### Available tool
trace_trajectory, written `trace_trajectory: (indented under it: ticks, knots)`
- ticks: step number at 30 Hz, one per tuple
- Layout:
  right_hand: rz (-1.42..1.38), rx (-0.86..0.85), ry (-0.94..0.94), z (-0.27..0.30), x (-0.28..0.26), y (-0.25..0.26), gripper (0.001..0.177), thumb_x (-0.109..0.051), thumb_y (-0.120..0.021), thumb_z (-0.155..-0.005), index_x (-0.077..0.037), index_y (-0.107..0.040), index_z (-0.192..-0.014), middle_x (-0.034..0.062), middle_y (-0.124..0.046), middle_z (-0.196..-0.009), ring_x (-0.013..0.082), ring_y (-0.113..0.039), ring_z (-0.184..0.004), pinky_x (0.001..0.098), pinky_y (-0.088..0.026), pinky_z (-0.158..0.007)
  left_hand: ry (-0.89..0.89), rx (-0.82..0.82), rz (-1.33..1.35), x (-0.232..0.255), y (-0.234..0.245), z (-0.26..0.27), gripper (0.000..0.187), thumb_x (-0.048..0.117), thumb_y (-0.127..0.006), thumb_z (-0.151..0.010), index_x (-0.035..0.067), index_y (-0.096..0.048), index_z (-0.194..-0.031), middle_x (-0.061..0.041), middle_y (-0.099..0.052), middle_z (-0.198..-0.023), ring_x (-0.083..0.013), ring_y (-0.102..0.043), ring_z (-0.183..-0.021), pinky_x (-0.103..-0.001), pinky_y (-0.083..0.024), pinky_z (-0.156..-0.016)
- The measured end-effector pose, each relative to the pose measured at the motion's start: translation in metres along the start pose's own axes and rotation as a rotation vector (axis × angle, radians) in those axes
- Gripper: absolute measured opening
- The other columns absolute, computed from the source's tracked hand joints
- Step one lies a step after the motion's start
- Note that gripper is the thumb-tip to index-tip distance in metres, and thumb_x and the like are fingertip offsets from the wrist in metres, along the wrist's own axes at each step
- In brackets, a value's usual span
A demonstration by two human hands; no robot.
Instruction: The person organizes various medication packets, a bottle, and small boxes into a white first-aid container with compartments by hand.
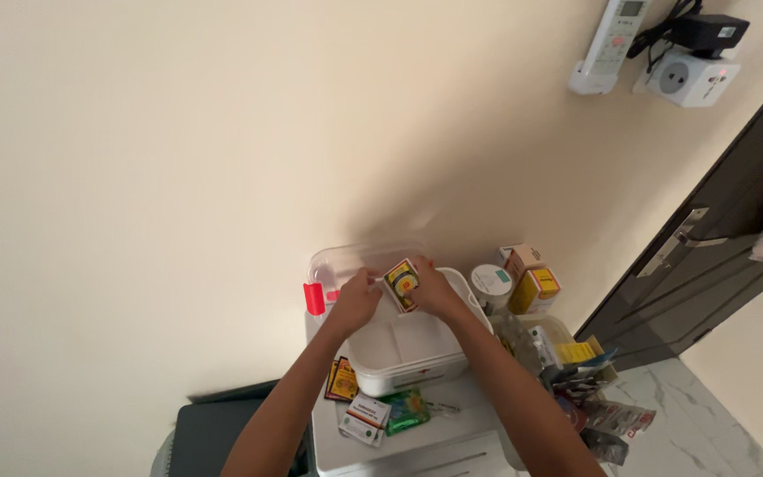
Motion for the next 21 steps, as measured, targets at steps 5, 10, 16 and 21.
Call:
trace_trajectory:
  ticks: [5, 10, 16, 21]
  knots:
    - [-0.176, -0.033, 0.233, -0.007, -0.013, 0.016, 0.060, 0.002, -0.076, -0.071, -0.009, -0.054, -0.125, 0.0148, -0.070, -0.119, 0.0291, -0.071, -0.111, 0.0383, -0.059, -0.089, -0.116, 0.112, -0.106, 0.002, 0.013, 0.000, 0.029, 0.006, -0.057, -0.093, 0.003, -0.062, -0.121, -0.020, -0.072, -0.115, -0.0336, -0.070, -0.110, -0.041, -0.055, -0.095]
    - [0.193, -0.231, 0.381, -0.021, -0.026, 0.014, 0.039, -0.001, -0.077, -0.083, -0.003, -0.062, -0.118, 0.0154, -0.070, -0.118, 0.0298, -0.070, -0.109, 0.0394, -0.056, -0.093, -0.075, 0.206, -0.091, 0.005, 0.038, 0.007, 0.031, -0.003, -0.051, -0.090, 0.004, -0.064, -0.117, -0.015, -0.075, -0.110, -0.0292, -0.073, -0.105, -0.039, -0.056, -0.091]
    - [0.262, -0.511, 0.361, -0.025, -0.042, -0.019, 0.064, 0.010, -0.070, -0.076, -0.011, -0.056, -0.135, 0.0114, -0.067, -0.128, 0.0273, -0.064, -0.118, 0.0375, -0.052, -0.098, 0.001, 0.164, -0.128, 0.002, 0.051, 0.014, 0.031, -0.002, -0.052, -0.089, 0.005, -0.067, -0.116, -0.015, -0.074, -0.110, -0.0290, -0.072, -0.105, -0.039, -0.056, -0.090]
    - [0.095, -0.587, 0.401, -0.023, -0.052, -0.036, 0.067, 0.016, -0.062, -0.072, -0.009, -0.058, -0.134, 0.0114, -0.067, -0.130, 0.0275, -0.065, -0.121, 0.0367, -0.053, -0.102, 0.035, 0.191, -0.159, 0.007, 0.066, 0.024, 0.026, 0.003, -0.059, -0.089, 0.006, -0.068, -0.113, -0.014, -0.074, -0.112, -0.0295, -0.071, -0.105, -0.040, -0.056, -0.088]
Point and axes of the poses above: each hand's wrist, its own z-axis away from the middle knuckle, its own y-axis out of the back of the hand, x = y × z, the point moved 3 cm from there along -z, towards the middle knuckle
